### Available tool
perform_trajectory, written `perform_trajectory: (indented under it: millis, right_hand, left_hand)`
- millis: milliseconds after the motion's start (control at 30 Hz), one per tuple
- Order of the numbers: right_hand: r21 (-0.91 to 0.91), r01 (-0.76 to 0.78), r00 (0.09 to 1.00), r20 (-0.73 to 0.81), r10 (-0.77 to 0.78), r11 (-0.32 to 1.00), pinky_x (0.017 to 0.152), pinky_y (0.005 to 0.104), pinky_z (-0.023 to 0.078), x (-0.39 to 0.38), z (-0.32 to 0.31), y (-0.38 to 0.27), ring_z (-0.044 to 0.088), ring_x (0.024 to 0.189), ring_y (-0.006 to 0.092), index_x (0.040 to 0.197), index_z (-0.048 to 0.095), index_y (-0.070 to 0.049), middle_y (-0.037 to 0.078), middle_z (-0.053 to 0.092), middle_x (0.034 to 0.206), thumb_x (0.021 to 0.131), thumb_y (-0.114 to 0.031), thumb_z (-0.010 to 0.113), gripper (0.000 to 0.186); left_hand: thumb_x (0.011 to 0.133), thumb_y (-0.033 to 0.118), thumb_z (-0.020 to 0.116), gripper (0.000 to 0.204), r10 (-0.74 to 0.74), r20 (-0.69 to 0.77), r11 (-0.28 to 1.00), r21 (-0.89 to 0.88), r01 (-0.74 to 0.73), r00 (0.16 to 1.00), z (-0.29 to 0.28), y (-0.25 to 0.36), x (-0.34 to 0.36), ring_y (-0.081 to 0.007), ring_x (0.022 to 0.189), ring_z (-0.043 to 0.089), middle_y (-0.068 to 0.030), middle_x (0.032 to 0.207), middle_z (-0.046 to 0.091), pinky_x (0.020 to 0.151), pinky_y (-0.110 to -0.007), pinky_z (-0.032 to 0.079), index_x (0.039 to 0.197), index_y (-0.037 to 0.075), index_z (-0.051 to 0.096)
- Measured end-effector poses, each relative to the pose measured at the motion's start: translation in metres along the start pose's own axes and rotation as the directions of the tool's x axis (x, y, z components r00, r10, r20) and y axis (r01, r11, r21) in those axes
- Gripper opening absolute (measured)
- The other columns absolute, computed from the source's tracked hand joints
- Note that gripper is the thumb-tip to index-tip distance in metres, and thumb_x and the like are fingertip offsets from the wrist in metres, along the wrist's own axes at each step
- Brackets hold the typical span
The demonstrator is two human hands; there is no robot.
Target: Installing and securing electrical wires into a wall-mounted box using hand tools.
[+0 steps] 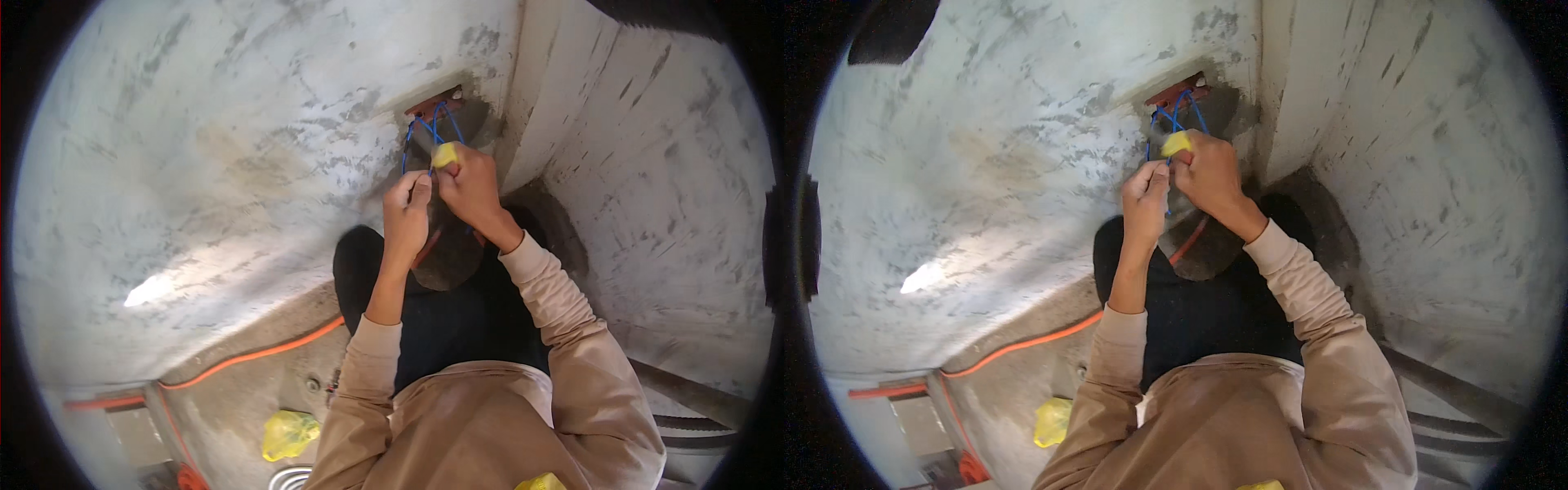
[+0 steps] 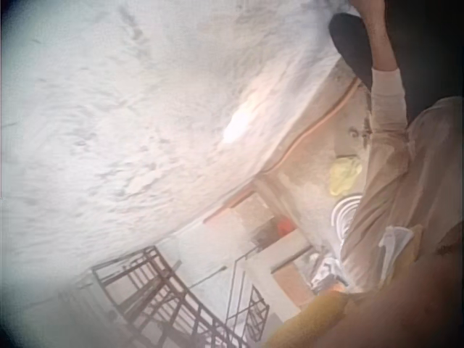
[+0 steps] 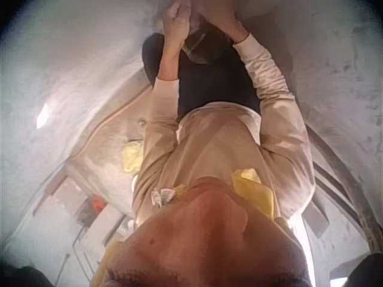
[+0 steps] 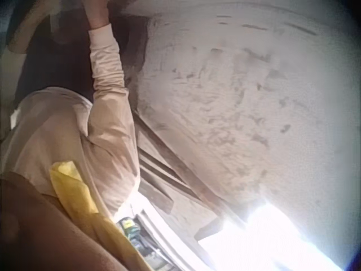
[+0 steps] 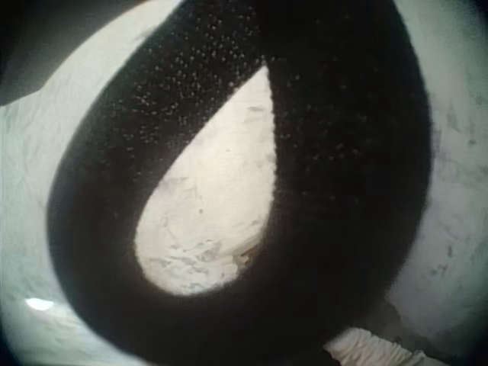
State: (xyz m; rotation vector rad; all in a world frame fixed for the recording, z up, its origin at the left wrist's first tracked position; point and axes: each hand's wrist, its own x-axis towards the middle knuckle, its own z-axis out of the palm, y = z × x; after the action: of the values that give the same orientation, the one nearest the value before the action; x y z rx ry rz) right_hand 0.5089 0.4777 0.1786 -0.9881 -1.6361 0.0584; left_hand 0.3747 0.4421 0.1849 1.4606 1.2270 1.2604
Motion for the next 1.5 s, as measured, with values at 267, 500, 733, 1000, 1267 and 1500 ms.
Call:
perform_trajectory:
  millis: [267,500,733,1000,1267,1500]
  right_hand:
    - [0.564,-0.780,0.614,0.609,0.503,0.269,0.041,0.0219,0.026,-0.020,-0.031,-0.030,0.032,0.047,0.0038,0.087,0.051,-0.005,-0.005,0.039,0.064,0.100,-0.035,0.054,0.033]
    - [0.531,-0.802,0.597,0.719,0.355,0.273,0.040,0.0214,0.036,-0.045,-0.035,-0.026,0.045,0.046,0.0051,0.094,0.052,-0.001,0.000,0.049,0.072,0.103,-0.039,0.045,0.039]
    - [0.477,-0.831,0.554,0.759,0.343,0.287,0.041,0.0217,0.038,-0.038,-0.028,-0.022,0.045,0.043,0.0055,0.093,0.054,0.001,-0.002,0.047,0.061,0.105,-0.037,0.040,0.043]
    - [0.477,-0.843,0.537,0.779,0.324,0.249,0.037,0.0247,0.034,-0.038,-0.021,-0.016,0.044,0.036,0.0085,0.087,0.057,0.001,0.000,0.047,0.054,0.105,-0.038,0.041,0.045]
    - [0.380,-0.866,0.486,0.791,0.371,0.326,0.036,0.0226,0.032,-0.025,-0.029,-0.026,0.040,0.037,0.0060,0.085,0.053,-0.001,-0.002,0.045,0.059,0.105,-0.038,0.041,0.044]
    - [0.356,-0.880,0.367,0.930,0.026,-0.316,0.034,0.0260,0.034,-0.026,-0.023,0.003,0.043,0.037,0.0099,0.083,0.057,-0.002,0.002,0.048,0.058,0.100,-0.043,0.049,0.045]
  left_hand:
    - [0.100,0.024,0.049,0.018,-0.231,0.291,0.764,-0.537,0.358,0.929,-0.029,0.009,0.007,-0.0030,0.054,0.031,0.0083,0.066,0.035,0.050,-0.020,0.026,0.099,0.007,0.055]
    - [0.099,0.020,0.048,0.017,-0.223,0.161,0.923,-0.283,0.261,0.961,-0.031,0.025,0.013,-0.0026,0.055,0.032,0.0064,0.069,0.039,0.050,-0.020,0.027,0.095,0.006,0.057]
    - [0.099,0.023,0.052,0.021,-0.190,0.038,0.968,-0.158,0.194,0.981,-0.027,0.027,0.010,-0.0012,0.053,0.031,0.0077,0.066,0.038,0.047,-0.020,0.023,0.091,0.004,0.058]
    - [0.099,0.023,0.052,0.022,-0.160,0.043,0.975,-0.148,0.165,0.986,-0.025,0.026,0.009,-0.0012,0.054,0.031,0.0076,0.068,0.040,0.048,-0.020,0.022,0.092,0.003,0.060]
    - [0.099,0.022,0.052,0.022,-0.112,-0.001,0.994,0.020,0.112,0.994,-0.029,0.020,0.010,-0.0014,0.055,0.030,0.0085,0.064,0.036,0.049,-0.021,0.022,0.089,0.004,0.061]
    - [0.098,0.024,0.053,0.020,-0.186,0.123,0.954,-0.214,0.209,0.975,-0.033,0.021,0.014,-0.0010,0.056,0.030,0.0097,0.068,0.035,0.050,-0.019,0.022,0.095,0.005,0.058]
